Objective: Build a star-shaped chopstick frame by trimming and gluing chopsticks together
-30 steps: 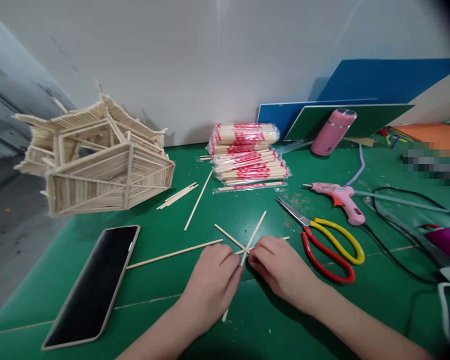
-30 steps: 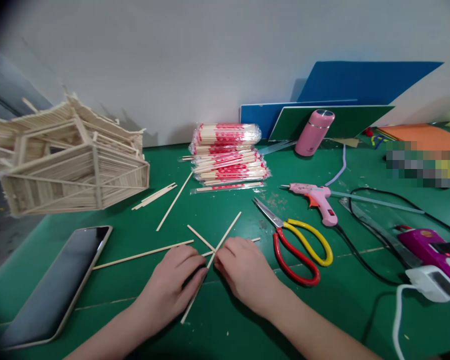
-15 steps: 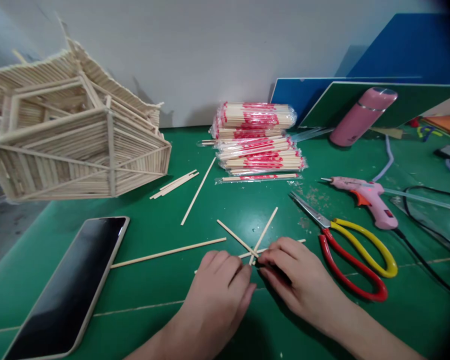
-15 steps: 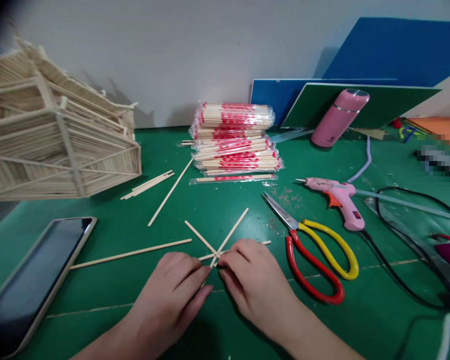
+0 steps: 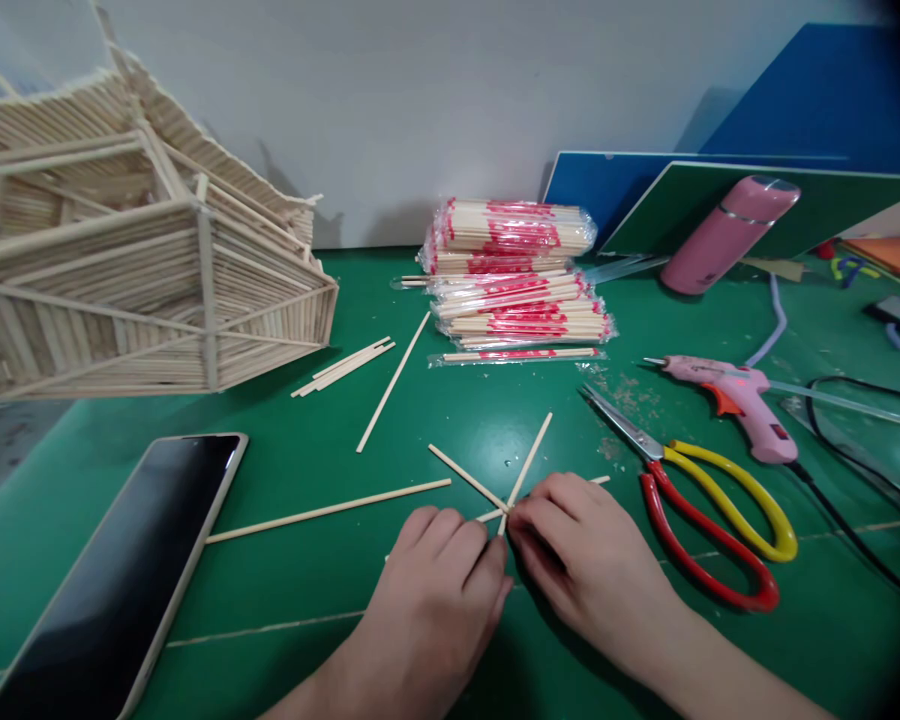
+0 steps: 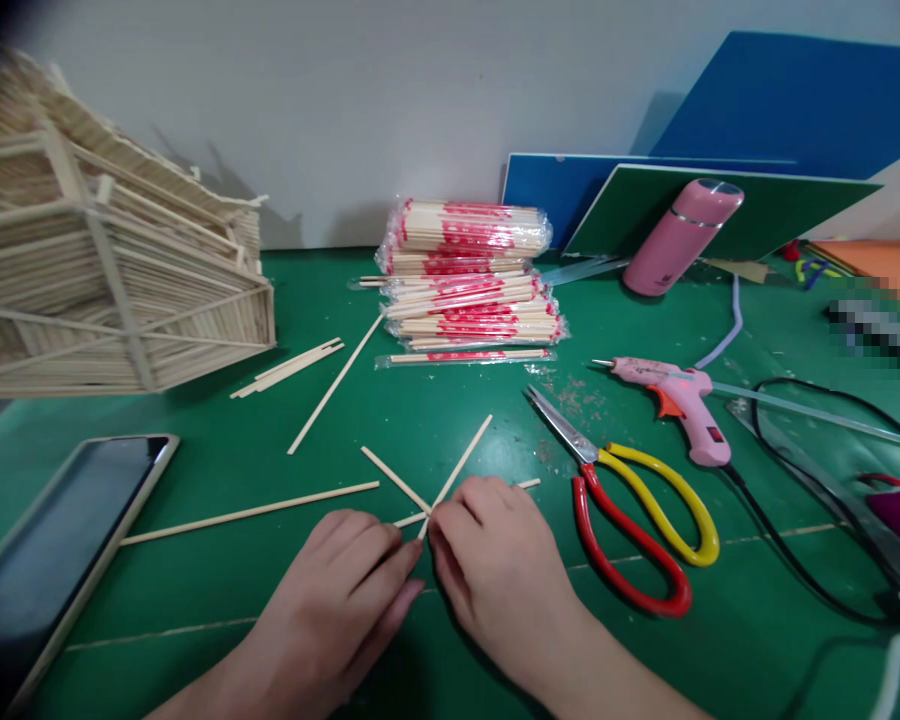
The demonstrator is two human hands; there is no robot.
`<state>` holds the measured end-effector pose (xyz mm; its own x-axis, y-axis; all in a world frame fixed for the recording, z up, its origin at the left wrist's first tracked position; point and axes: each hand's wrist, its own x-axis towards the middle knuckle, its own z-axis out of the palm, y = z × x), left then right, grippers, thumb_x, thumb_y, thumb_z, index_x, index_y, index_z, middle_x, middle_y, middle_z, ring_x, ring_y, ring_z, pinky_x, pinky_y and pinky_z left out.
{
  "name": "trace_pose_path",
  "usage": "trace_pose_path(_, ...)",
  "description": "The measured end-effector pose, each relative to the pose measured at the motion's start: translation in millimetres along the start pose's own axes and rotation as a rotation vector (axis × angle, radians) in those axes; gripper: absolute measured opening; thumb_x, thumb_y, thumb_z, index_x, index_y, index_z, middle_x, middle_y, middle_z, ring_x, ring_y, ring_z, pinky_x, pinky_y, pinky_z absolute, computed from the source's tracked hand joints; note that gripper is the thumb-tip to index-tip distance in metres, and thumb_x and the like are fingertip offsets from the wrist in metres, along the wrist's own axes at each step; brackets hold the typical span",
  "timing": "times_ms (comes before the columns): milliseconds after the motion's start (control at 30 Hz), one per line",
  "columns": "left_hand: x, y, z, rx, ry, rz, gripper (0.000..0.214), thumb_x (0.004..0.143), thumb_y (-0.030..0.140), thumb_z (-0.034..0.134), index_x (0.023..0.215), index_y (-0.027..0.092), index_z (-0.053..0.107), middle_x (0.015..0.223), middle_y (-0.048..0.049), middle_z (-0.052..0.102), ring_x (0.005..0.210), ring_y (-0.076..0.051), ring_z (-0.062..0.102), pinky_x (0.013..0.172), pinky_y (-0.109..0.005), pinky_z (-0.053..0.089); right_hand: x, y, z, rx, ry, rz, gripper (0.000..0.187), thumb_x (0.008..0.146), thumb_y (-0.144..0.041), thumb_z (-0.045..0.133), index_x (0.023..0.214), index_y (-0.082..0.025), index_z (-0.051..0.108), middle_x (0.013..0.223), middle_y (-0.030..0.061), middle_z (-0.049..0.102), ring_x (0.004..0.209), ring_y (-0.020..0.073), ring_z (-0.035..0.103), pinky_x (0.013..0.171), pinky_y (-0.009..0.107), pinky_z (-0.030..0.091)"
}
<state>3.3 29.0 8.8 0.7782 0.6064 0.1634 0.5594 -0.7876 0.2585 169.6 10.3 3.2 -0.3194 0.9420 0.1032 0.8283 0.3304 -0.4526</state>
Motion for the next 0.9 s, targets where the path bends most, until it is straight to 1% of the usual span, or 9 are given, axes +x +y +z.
trace_pose_path(133,0.2,0.4,0.2,0.016,0.012,0.005,0.019,0.080,0.022,0.044,0.083,0.013,0.060,0.068,-0.0071,0.058,0.062,-0.019,0.047,0.057,-0.034,0.034,0.2,3.3,0.0,0.041,0.043,0.015,0.017,0.084,-0.021,0.042,0.081,-0.019,0.058,0.076,0.0041,0.054,0.071,0.0157,0.048,0.064,0.029,0.037)
trace_pose_path(233,-1.7,1.9,0.4,-0.002,0.011,-0.031,0.018,0.080,0.021,0.043,0.084,0.014,0.060,0.069,-0.0062,0.058,0.064,-0.018,0.048,0.060,-0.034,0.036,-1.3,3.6,-3.5,0.108,0.039,0.027,0.012,0.082,-0.020,0.045,0.084,-0.020,0.057,0.079,0.0041,0.054,0.073,0.0160,0.049,0.065,0.030,0.038)
trace_pose_path(333,-1.8,3.3,-0.7,-0.021,0.024,-0.075,0.019,0.081,0.019,0.041,0.085,0.015,0.059,0.071,-0.0050,0.058,0.065,-0.018,0.048,0.061,-0.034,0.038,-3.3,2.3,-6.1,0.143,0.031,0.047,0.011,0.081,-0.017,0.046,0.084,-0.020,0.056,0.080,0.0041,0.054,0.074,0.0163,0.050,0.066,0.030,0.039)
trace_pose_path(600,-0.9,2.4,3.0,-0.013,-0.002,-0.078,0.020,0.080,0.020,0.041,0.089,0.015,0.058,0.072,-0.0043,0.058,0.067,-0.018,0.049,0.062,-0.035,0.040,-2.9,0.9,-1.3,0.113,0.050,0.091,0.012,0.080,-0.017,0.045,0.079,-0.019,0.057,0.076,0.0034,0.053,0.071,0.0164,0.049,0.064,0.031,0.037)
trace_pose_path(733,-2.6,2.6,4.3,0.000,-0.029,-0.070,0.020,0.081,0.020,0.041,0.090,0.015,0.058,0.072,-0.0040,0.057,0.066,-0.018,0.048,0.062,-0.035,0.040,-1.3,0.8,-0.5,0.094,0.070,0.102,0.012,0.080,-0.018,0.045,0.077,-0.019,0.057,0.074,0.0031,0.052,0.069,0.0161,0.049,0.063,0.031,0.036)
trace_pose_path(900,-2.8,2.3,6.0,0.021,-0.046,-0.051,0.023,0.080,0.020,0.040,0.095,0.015,0.056,0.072,-0.0037,0.056,0.065,-0.017,0.047,0.061,-0.035,0.037,-0.8,-1.1,-2.3,0.070,0.084,0.117,0.011,0.079,-0.020,0.046,0.074,-0.019,0.056,0.072,0.0028,0.052,0.066,0.0156,0.048,0.061,0.030,0.035)
